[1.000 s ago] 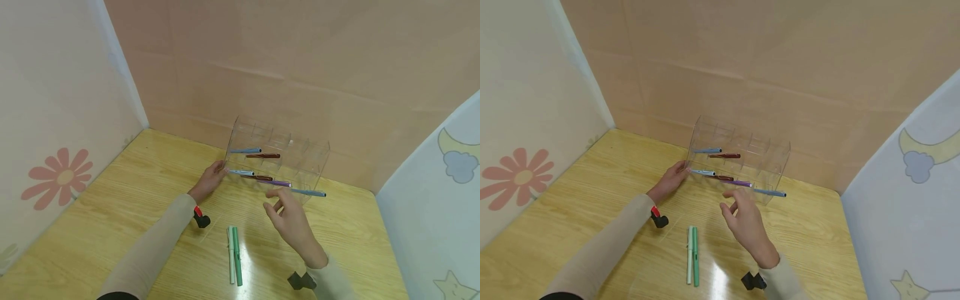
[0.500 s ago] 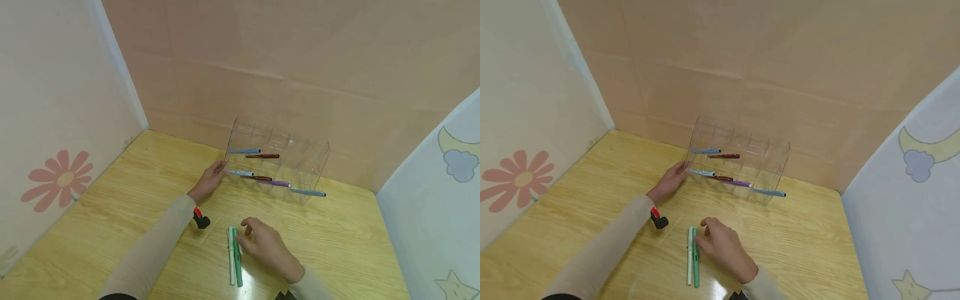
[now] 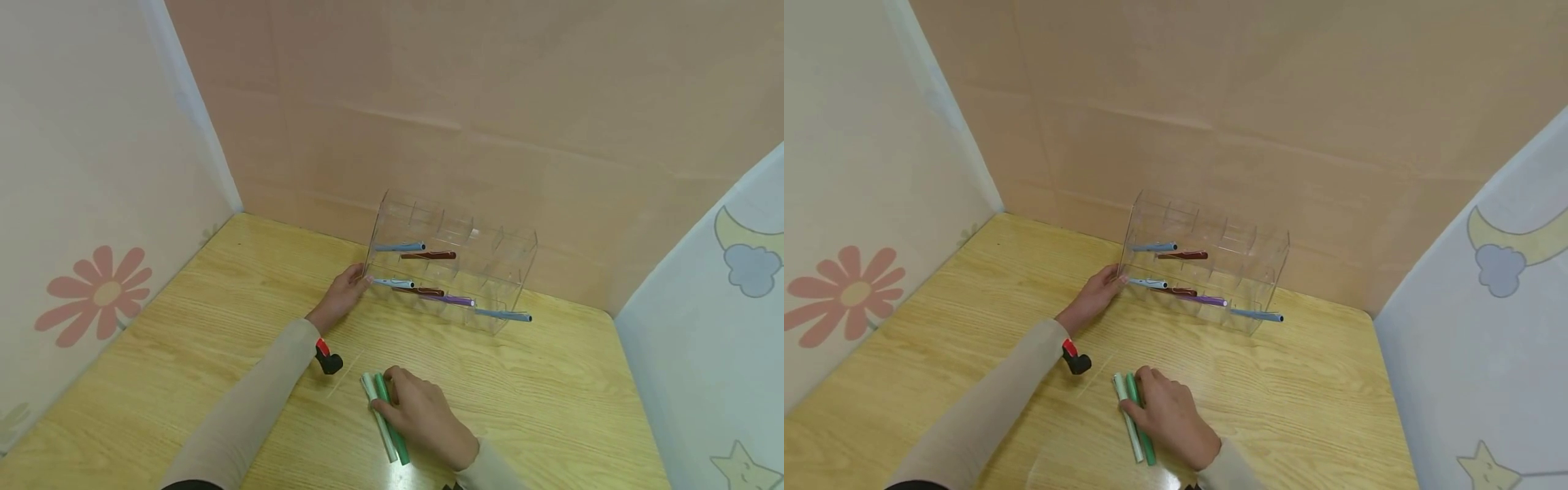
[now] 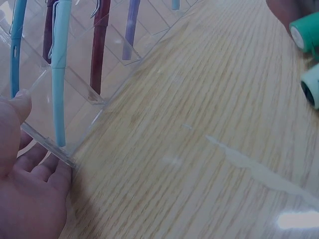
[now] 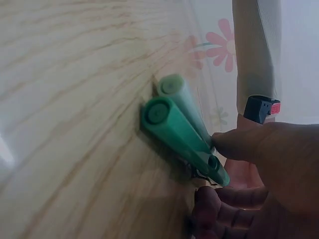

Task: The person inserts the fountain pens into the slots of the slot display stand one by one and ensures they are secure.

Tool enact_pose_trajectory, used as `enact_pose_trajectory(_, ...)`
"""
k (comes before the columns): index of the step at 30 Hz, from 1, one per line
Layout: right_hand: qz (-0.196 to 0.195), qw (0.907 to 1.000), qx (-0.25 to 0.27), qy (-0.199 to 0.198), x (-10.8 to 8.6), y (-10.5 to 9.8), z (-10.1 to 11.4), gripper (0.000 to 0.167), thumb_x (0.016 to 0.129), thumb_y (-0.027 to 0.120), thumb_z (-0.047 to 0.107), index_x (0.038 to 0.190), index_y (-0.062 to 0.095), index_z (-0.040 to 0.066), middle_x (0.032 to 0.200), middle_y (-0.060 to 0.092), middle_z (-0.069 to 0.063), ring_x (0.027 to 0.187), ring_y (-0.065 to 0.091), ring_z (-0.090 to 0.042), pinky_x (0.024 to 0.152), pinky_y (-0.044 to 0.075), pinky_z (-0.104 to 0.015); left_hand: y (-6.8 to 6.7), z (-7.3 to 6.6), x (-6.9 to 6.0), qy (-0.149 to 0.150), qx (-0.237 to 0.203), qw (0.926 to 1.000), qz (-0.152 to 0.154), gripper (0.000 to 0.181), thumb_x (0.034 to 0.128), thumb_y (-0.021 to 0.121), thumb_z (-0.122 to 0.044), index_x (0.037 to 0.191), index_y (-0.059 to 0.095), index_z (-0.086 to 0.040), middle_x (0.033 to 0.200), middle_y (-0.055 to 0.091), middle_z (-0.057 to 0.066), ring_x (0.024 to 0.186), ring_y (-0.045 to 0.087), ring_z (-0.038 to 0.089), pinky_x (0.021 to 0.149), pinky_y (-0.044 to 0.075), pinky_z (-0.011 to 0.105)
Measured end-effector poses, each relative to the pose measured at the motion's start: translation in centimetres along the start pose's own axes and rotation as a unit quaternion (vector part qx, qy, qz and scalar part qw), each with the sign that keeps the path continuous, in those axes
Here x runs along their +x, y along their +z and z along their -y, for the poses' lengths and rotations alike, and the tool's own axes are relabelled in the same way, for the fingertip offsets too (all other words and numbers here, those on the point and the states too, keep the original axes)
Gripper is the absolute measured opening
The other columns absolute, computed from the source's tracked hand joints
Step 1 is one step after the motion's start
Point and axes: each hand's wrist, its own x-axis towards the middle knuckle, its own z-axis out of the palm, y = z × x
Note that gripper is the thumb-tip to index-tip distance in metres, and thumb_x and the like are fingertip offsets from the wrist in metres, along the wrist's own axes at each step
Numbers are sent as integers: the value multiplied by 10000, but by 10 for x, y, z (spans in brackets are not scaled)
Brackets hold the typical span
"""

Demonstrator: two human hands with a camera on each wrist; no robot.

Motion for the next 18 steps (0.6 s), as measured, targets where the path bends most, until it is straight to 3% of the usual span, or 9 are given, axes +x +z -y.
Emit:
enact_pose_trajectory(11,64,9999,-99,-96,1,3,8,411,1025,722,406,1239,665,60,855,627,73,604,452,24,471,395,-161,1,-1,-1,12,43,10000,24,609,1152,483,-338,1665,299,-65,1738,330,195,1625,307,417,1319,301,596)
enact_pose_trajectory(18,180,9997,134,92,1,2,11,366,1017,729,421,1134,678,77,770,576,101,564,433,27,451,394,-170,1,0,-1,-27,-25,10000,38,627,1151,486,-359,1672,280,-79,1742,327,182,1628,313,395,1320,312,576)
